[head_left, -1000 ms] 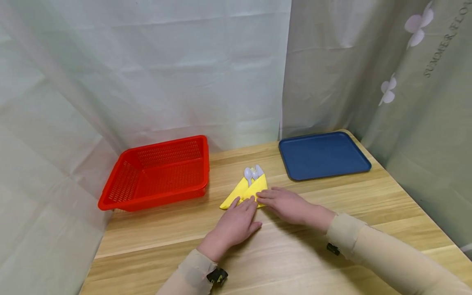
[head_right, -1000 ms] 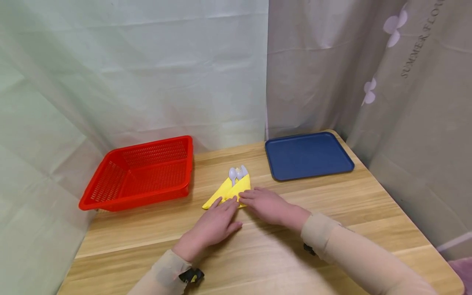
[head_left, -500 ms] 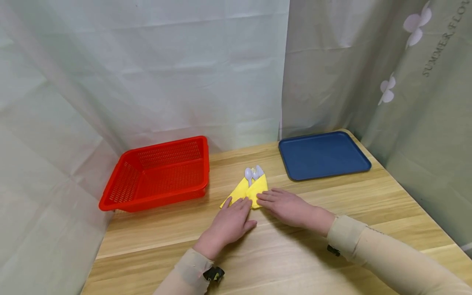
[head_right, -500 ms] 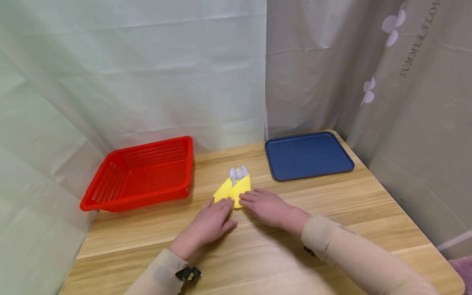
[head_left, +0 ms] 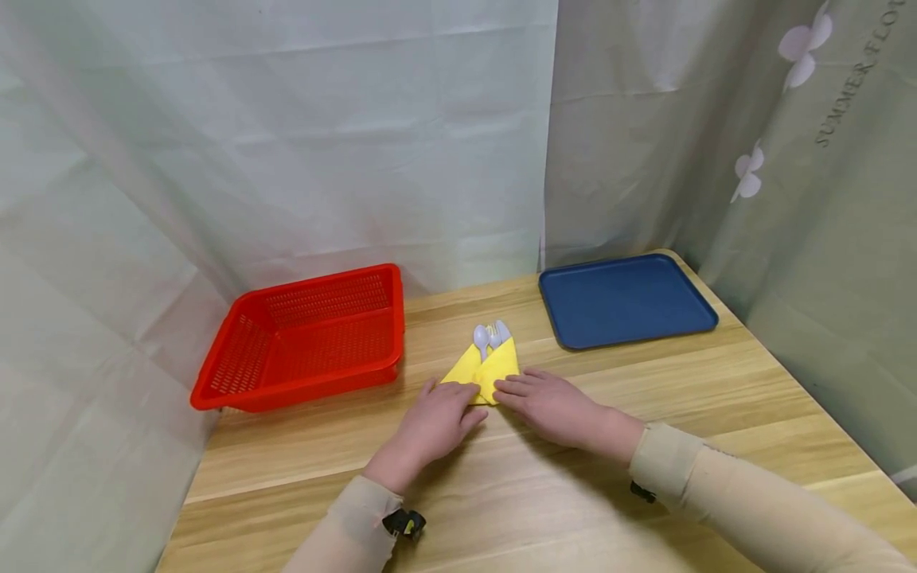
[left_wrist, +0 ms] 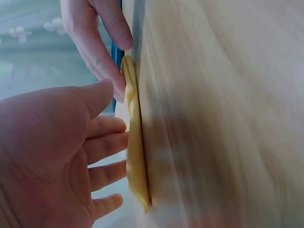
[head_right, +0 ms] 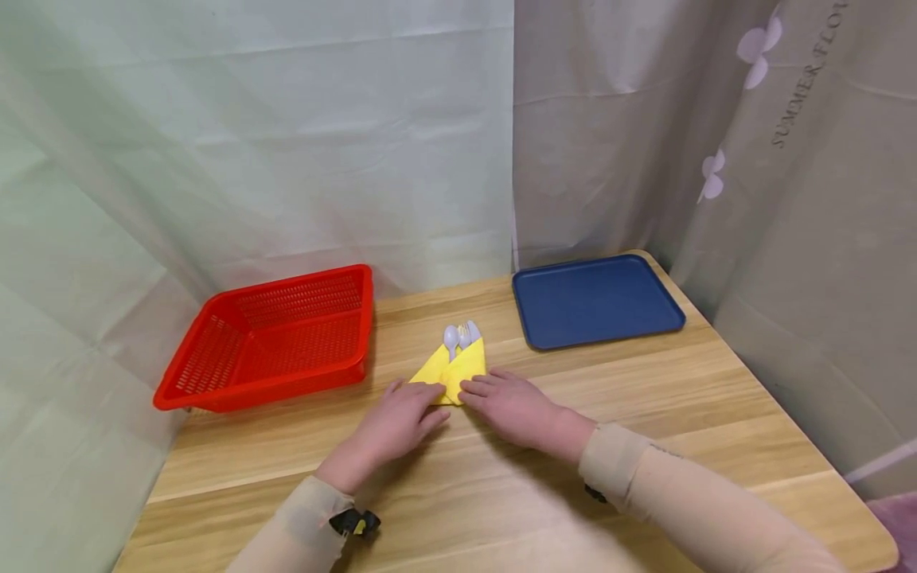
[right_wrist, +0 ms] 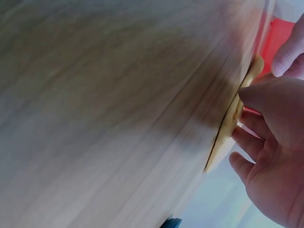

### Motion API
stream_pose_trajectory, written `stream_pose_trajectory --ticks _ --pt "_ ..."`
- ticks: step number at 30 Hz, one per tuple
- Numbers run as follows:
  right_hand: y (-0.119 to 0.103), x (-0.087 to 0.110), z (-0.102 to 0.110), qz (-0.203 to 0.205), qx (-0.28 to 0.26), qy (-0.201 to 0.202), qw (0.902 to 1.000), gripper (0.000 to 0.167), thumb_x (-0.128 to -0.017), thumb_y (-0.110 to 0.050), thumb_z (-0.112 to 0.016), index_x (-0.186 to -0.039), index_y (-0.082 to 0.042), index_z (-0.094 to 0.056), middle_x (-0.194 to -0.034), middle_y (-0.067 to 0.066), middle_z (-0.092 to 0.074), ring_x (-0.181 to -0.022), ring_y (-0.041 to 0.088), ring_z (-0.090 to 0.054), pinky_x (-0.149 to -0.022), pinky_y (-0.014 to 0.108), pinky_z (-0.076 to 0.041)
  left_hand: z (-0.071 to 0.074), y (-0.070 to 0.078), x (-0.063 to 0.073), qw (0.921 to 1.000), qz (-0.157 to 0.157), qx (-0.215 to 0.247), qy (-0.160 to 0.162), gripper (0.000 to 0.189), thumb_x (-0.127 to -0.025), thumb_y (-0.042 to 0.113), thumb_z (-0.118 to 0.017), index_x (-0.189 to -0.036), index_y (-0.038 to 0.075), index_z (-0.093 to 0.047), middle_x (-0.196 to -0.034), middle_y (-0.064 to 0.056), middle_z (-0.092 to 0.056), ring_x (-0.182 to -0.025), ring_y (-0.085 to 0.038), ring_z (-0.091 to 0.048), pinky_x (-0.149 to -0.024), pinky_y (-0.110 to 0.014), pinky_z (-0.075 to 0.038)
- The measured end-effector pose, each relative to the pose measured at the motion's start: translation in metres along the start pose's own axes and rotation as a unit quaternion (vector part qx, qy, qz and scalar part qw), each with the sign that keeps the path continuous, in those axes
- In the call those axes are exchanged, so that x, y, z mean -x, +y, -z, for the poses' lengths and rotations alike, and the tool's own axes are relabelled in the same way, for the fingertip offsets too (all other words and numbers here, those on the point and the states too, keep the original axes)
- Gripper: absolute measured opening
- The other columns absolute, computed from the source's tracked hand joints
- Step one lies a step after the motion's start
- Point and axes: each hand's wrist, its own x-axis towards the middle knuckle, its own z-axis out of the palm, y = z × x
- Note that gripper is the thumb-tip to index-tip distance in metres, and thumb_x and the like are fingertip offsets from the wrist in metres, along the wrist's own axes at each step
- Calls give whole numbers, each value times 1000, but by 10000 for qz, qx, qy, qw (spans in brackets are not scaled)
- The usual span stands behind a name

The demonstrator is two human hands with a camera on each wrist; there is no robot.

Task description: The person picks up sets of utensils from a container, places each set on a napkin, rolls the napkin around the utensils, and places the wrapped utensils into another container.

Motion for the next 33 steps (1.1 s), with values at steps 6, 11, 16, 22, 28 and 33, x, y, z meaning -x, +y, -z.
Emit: stream_pose_trajectory --ticks 6,11,16,22,28,33 --pt "1 -3 -1 -100 6 8 9999 43 -110 -11 -66 -154 -8 -65 -156 10 -64 -144 28 -60 -122 53 -45 2 -9 -1 9997 -22 140 189 40 -110 38 -71 -135 8 -74 -139 -9 -74 -134 -33 -66 -123 -66 -38" --pt "2 -5 -1 -107 8 56 9999 42 -110 -10 -66 -152 -8 -67 -154 9 -66 -143 27 -61 -122 52 -46 4 -16 -3 9980 220 41 589 37 -108 35 -74 -127 4 -75 -129 -15 -75 -121 -37 -69 -110 -57 -53" --pt "2 -4 0 -61 4 171 9998 40 -109 -8 -66 -150 -8 -69 -151 9 -68 -140 27 -63 -121 52 -47 4 -23 -4 9916 1101 -71 672 53 -108 39 -74 -142 -2 -70 -132 -21 -71 -121 -39 -67 -104 -57 -57" --pt "3 -4 -1 -65 -19 191 9998 41 -109 -7 -66 -149 -9 -69 -150 9 -68 -140 27 -63 -121 52 -47 -1 -24 -5 9861 1501 -192 687 60 -105 45 -77 -138 -5 -70 -126 -22 -69 -116 -40 -65 -97 -57 -58" --pt "3 -5 -3 -78 -75 136 9998 42 -109 -7 -66 -150 -8 -68 -151 10 -67 -140 27 -63 -121 53 -47 -3 -20 -7 9820 1810 -190 509 63 -102 49 -78 -135 -4 -70 -121 -21 -66 -113 -38 -61 -94 -55 -57" --pt "1 -5 -3 -91 -76 95 9999 41 -110 -8 -65 -150 -9 -68 -152 9 -67 -140 27 -63 -121 53 -47 -5 -19 -10 9782 2033 -222 350 66 -100 51 -80 -133 -5 -68 -121 -21 -65 -114 -38 -60 -96 -57 -56"
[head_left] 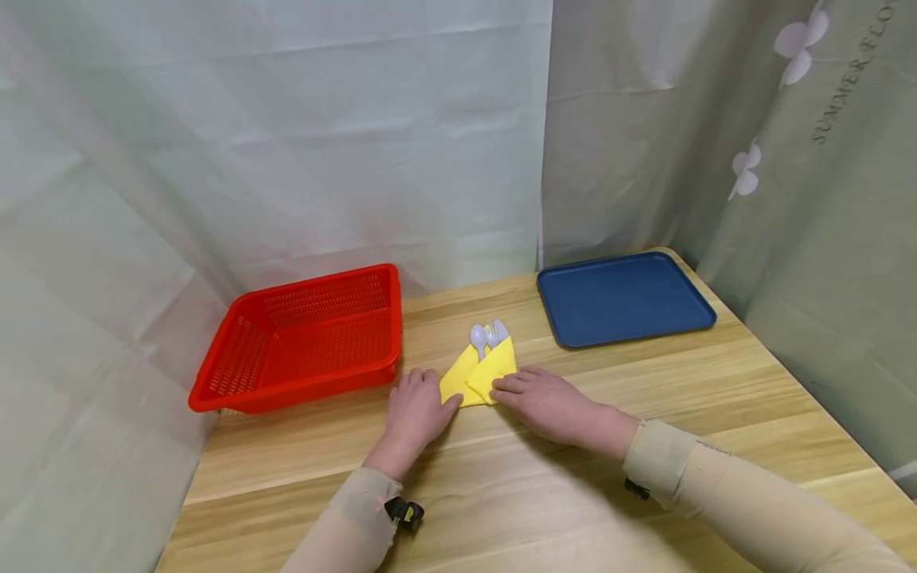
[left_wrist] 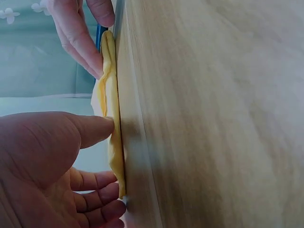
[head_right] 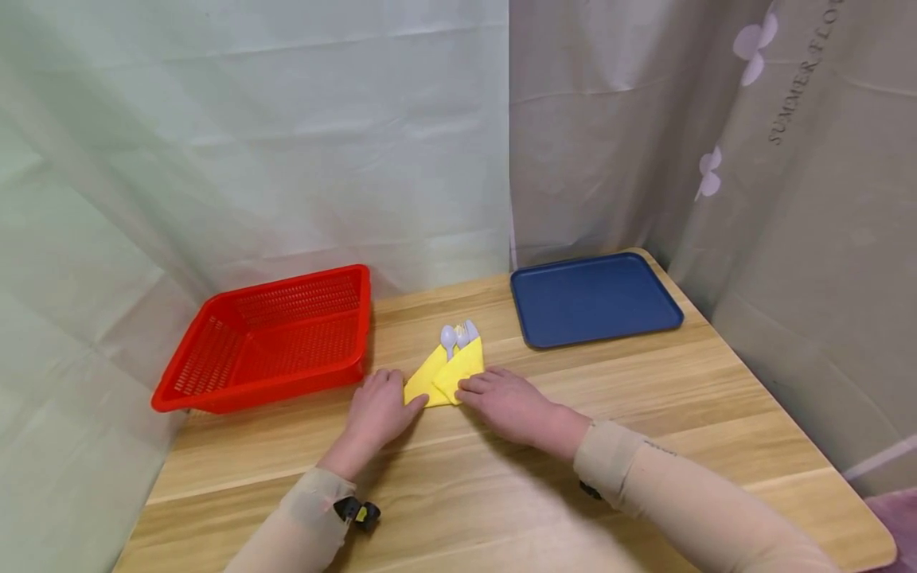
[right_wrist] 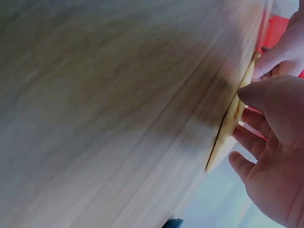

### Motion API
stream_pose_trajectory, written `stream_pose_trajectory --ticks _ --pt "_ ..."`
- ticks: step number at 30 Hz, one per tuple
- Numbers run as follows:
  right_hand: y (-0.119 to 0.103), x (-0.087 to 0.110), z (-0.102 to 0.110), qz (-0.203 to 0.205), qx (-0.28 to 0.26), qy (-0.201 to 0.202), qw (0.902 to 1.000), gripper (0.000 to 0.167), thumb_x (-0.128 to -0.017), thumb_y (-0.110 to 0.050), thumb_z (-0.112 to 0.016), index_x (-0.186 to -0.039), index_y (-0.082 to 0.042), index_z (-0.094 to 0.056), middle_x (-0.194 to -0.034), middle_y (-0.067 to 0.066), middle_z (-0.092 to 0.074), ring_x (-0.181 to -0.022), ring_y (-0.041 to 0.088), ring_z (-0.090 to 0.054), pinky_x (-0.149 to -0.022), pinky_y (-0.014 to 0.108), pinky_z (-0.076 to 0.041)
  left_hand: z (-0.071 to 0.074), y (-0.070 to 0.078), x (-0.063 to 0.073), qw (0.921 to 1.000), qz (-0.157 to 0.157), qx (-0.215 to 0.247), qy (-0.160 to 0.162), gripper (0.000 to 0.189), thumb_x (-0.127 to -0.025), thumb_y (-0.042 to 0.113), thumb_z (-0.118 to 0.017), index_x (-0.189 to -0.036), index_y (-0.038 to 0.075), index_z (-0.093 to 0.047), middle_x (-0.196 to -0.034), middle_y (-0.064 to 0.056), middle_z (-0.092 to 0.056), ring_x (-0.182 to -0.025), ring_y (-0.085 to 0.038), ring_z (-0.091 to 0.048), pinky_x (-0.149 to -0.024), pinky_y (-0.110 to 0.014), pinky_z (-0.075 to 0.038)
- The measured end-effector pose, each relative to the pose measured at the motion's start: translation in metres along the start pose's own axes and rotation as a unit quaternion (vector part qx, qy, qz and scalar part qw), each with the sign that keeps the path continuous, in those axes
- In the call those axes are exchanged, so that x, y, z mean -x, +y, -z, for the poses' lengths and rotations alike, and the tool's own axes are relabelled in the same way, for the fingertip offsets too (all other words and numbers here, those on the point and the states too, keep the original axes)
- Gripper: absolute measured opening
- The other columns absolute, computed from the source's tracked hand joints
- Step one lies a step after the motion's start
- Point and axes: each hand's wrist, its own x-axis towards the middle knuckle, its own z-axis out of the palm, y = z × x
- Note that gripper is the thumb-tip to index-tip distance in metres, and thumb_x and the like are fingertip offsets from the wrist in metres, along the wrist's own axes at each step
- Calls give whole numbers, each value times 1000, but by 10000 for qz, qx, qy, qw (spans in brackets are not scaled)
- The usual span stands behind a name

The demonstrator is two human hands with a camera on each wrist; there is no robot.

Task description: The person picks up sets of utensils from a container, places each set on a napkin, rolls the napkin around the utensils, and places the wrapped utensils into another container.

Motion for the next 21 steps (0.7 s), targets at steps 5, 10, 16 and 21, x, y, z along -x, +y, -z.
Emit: stream_pose_trajectory --ticks 5,10,16,21 --pt "0 0 0 -40 5 -49 10000 41 -110 -9 -65 -151 -9 -68 -153 9 -67 -141 27 -62 -121 53 -47 -2 -1 -5 9999 80 28 -64 64 -97 51 -82 -125 -4 -68 -112 -18 -64 -108 -37 -62 -95 -57 -55" --pt "0 0 0 -58 -28 -91 9999 42 -110 -9 -65 -152 -9 -67 -153 9 -66 -142 27 -61 -122 52 -46 -3 -2 -10 9993 43 344 -102 54 -96 46 -85 -116 -1 -66 -89 -10 -66 -86 -33 -66 -85 -53 -56" --pt "0 1 0 -30 -13 -55 10000 42 -110 -10 -66 -152 -10 -67 -153 9 -66 -142 26 -62 -122 52 -46 -3 -3 -14 9960 -22 849 -294 37 -97 37 -83 -103 3 -70 -78 -6 -59 -73 -26 -57 -69 -41 -48" --pt "1 2 -1 -54 -28 -55 10000 43 -110 -10 -66 -152 -10 -67 -154 8 -66 -142 26 -62 -122 52 -46 -2 -2 -13 9896 -176 1411 -217 25 -97 31 -83 -85 12 -70 -76 -2 -60 -73 -22 -55 -67 -36 -44"
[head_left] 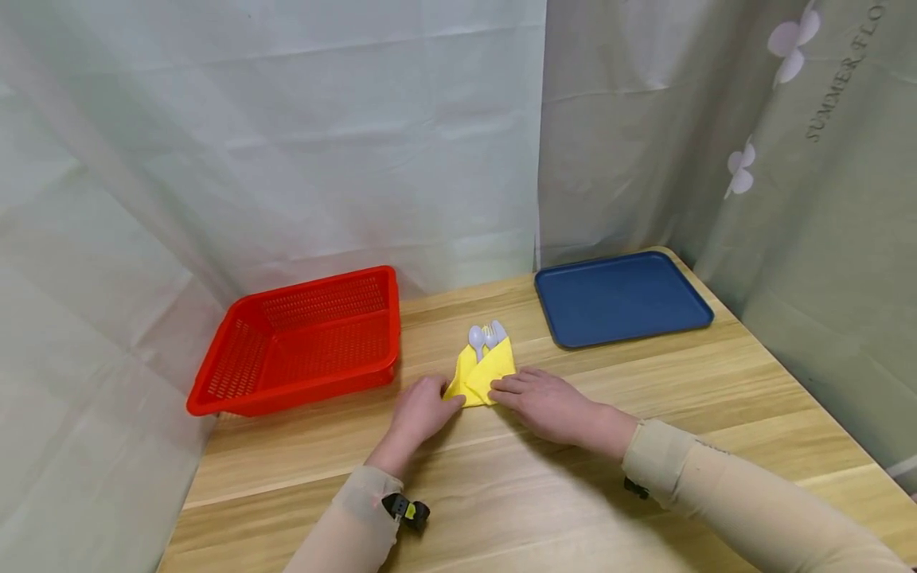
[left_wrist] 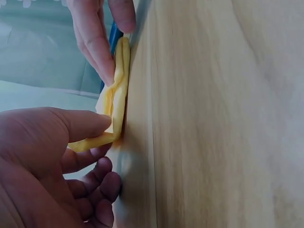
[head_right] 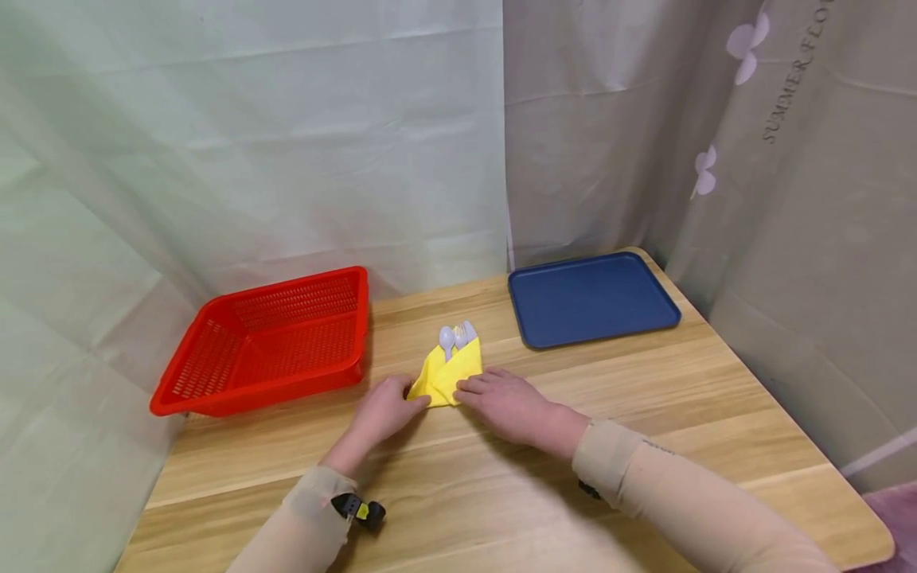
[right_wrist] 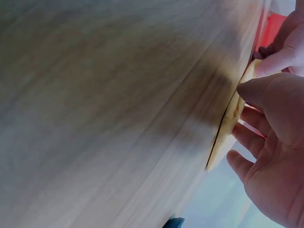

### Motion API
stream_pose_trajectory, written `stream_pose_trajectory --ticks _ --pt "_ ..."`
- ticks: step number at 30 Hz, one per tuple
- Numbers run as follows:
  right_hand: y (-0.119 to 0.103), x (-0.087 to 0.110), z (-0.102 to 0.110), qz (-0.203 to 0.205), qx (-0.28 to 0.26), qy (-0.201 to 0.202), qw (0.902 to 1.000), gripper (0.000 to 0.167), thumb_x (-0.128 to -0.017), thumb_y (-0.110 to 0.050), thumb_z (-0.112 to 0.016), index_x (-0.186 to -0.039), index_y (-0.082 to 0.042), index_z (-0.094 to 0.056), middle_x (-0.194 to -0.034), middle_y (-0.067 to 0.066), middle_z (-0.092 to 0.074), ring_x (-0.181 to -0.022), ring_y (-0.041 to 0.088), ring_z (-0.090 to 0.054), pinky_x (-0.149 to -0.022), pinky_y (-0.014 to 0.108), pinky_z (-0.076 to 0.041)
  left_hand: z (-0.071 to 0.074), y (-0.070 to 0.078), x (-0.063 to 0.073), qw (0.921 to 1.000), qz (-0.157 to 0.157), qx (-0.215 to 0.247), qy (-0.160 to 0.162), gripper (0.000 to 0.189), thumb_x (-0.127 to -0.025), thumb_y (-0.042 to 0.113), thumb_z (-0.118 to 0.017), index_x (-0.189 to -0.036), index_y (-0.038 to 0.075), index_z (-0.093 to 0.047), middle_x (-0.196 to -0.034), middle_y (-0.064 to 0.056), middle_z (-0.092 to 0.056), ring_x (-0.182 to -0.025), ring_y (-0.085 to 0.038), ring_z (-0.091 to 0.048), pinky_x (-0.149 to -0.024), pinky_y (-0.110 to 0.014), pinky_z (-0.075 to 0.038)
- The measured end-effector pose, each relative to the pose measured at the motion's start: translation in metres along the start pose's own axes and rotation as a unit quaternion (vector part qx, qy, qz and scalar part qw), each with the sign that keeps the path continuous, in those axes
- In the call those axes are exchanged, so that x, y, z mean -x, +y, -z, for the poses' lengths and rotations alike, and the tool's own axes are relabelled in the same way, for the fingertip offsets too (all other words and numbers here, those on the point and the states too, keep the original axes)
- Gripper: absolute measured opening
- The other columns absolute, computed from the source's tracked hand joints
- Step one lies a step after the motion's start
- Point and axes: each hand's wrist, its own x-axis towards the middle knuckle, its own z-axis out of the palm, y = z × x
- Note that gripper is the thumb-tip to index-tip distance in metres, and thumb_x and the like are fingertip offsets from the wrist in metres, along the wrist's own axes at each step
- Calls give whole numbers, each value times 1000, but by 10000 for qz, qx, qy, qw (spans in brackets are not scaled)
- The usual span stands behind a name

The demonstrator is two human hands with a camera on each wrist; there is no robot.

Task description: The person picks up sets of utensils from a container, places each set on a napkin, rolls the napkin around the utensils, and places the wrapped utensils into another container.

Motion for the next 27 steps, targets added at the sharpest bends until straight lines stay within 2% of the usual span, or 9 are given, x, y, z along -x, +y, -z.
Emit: stream_pose_trajectory --ticks 4,9,14,20,24,27 --pt "0 1 0 -21 -50 19 10000 43 -110 -10 -67 -152 -10 -67 -154 8 -66 -142 26 -62 -123 52 -45 2 5 3 9990 33 443 28 22 -99 29 -82 -89 12 -72 -77 -1 -61 -74 -22 -56 -68 -36 -45" --pt "1 2 -1 15 -42 89 10000 43 -109 -12 -68 -152 -9 -67 -153 8 -66 -142 26 -62 -123 53 -45 3 12 6 9974 113 708 -27 23 -98 28 -84 -100 9 -72 -82 -3 -62 -76 -23 -57 -70 -36 -47" --pt "1 2 -1 9 -6 86 10000 43 -110 -13 -68 -152 -9 -67 -154 8 -66 -143 25 -61 -123 53 -45 1 17 7 9943 106 1046 190 19 -100 24 -82 -107 8 -73 -88 -3 -65 -81 -23 -58 -73 -37 -48" --pt "1 2 1 36 -121 118 9999 43 -110 -15 -68 -152 -7 -66 -154 9 -66 -143 26 -61 -122 53 -46 -2 25 6 9880 -83 1507 340 12 -101 18 -81 -100 9 -72 -88 -2 -66 -82 -21 -59 -76 -37 -51" --pt "6 5 4 90 -500 207 9985 44 -109 -11 -69 -152 -2 -65 -156 13 -64 -143 30 -61 -119 52 -50 -5 28 6 9869 -127 1539 471 11 -100 16 -81 -98 10 -72 -87 -2 -68 -81 -20 -60 -76 -37 -53" --pt "11 11 4 187 -580 336 9976 43 -109 -9 -69 -150 2 -65 -156 17 -62 -141 34 -63 -116 49 -53 -5 28 7 9870 -166 1505 541 11 -99 15 -82 -99 9 -72 -88 -2 -69 -81 -20 -61 -77 -38 -54"
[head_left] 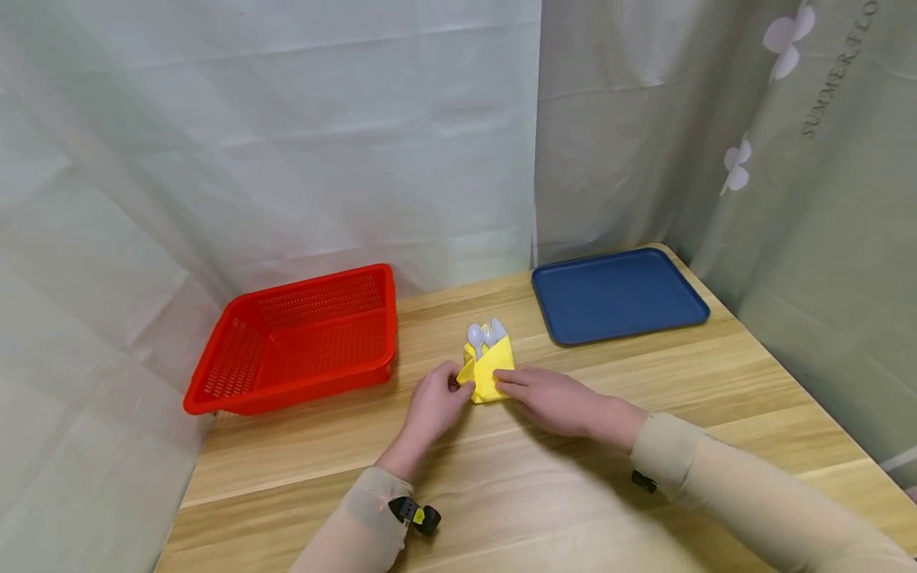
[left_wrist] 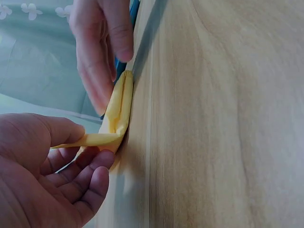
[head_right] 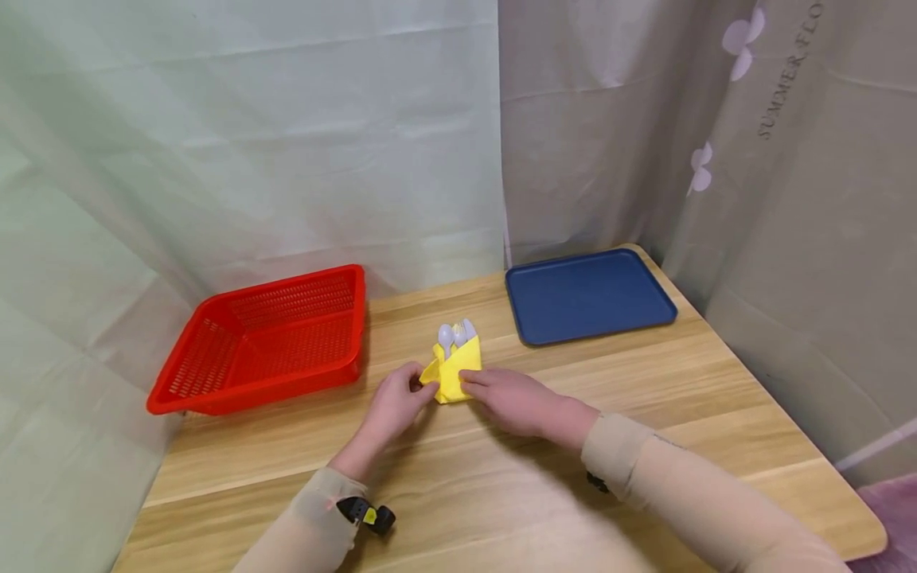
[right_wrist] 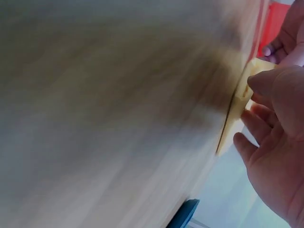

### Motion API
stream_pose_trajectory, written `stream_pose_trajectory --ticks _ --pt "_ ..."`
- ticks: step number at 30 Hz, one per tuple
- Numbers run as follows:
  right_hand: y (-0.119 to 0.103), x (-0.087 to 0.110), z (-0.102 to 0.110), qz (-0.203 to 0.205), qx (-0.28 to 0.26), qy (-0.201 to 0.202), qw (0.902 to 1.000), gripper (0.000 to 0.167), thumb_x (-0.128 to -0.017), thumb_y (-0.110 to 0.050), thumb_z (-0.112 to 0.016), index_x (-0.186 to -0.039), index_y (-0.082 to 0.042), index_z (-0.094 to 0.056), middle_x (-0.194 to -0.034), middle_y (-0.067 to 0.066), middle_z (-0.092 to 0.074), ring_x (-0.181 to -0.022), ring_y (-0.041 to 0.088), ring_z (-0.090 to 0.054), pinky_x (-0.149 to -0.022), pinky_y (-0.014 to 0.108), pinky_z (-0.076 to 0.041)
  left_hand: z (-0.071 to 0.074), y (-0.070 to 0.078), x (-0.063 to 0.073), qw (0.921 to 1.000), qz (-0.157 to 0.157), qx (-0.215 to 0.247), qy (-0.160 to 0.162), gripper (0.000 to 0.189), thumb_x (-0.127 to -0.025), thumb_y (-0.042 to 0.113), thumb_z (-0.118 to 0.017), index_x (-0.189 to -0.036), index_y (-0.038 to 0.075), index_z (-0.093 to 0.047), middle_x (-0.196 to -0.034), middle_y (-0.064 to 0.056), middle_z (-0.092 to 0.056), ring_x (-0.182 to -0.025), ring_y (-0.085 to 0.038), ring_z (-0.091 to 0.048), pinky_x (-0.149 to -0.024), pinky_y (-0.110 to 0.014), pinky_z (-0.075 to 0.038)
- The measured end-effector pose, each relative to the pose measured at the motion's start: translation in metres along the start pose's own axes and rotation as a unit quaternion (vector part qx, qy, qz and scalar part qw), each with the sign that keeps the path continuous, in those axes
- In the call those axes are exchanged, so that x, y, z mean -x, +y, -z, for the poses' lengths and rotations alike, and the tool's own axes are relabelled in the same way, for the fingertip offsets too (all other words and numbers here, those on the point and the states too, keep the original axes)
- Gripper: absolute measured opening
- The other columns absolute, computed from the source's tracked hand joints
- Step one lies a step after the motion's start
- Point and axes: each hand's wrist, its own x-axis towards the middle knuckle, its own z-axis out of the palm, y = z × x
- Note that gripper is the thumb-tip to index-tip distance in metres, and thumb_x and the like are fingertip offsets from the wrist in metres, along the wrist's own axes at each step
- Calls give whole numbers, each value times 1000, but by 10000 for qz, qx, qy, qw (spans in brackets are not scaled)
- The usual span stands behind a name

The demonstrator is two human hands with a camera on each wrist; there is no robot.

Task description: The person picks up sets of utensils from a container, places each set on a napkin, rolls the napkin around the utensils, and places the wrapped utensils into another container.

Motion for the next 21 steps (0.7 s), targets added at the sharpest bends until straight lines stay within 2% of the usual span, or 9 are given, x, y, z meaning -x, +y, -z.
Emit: stream_pose_trajectory --ticks 5,12,16,21 --pt "-1 6 -2 -69 286 -87 9995 41 -111 -9 -65 -151 0 -65 -154 16 -62 -139 34 -62 -117 51 -51 -1 1 0 9998 -155 -44 94 11 -97 13 -83 -98 8 -73 -87 -2 -69 -80 -19 -61 -77 -38 -55" --pt "-5 5 -3 -141 457 -268 9985 44 -110 -6 -62 -154 -1 -63 -157 14 -60 -142 34 -59 -118 53 -49 -4 13 2 9991 -281 -20 320 12 -96 12 -85 -91 9 -74 -84 -1 -72 -76 -17 -63 -75 -39 -57" --pt "-5 3 -4 -137 596 -278 9977 45 -109 -5 -63 -154 -3 -64 -156 12 -62 -141 32 -60 -119 51 -48 -8 19 2 9977 -394 -140 543 12 -95 12 -86 -91 9 -76 -85 -1 -75 -76 -17 -65 -74 -39 -58" --pt "-8 0 -2 -142 662 -234 9974 46 -108 -4 -62 -154 -5 -64 -156 10 -63 -142 31 -59 -120 50 -48 -16 27 3 9939 -711 -444 716 11 -94 14 -88 -92 9 -78 -86 -1 -78 -76 -17 -69 -73 -39 -60"
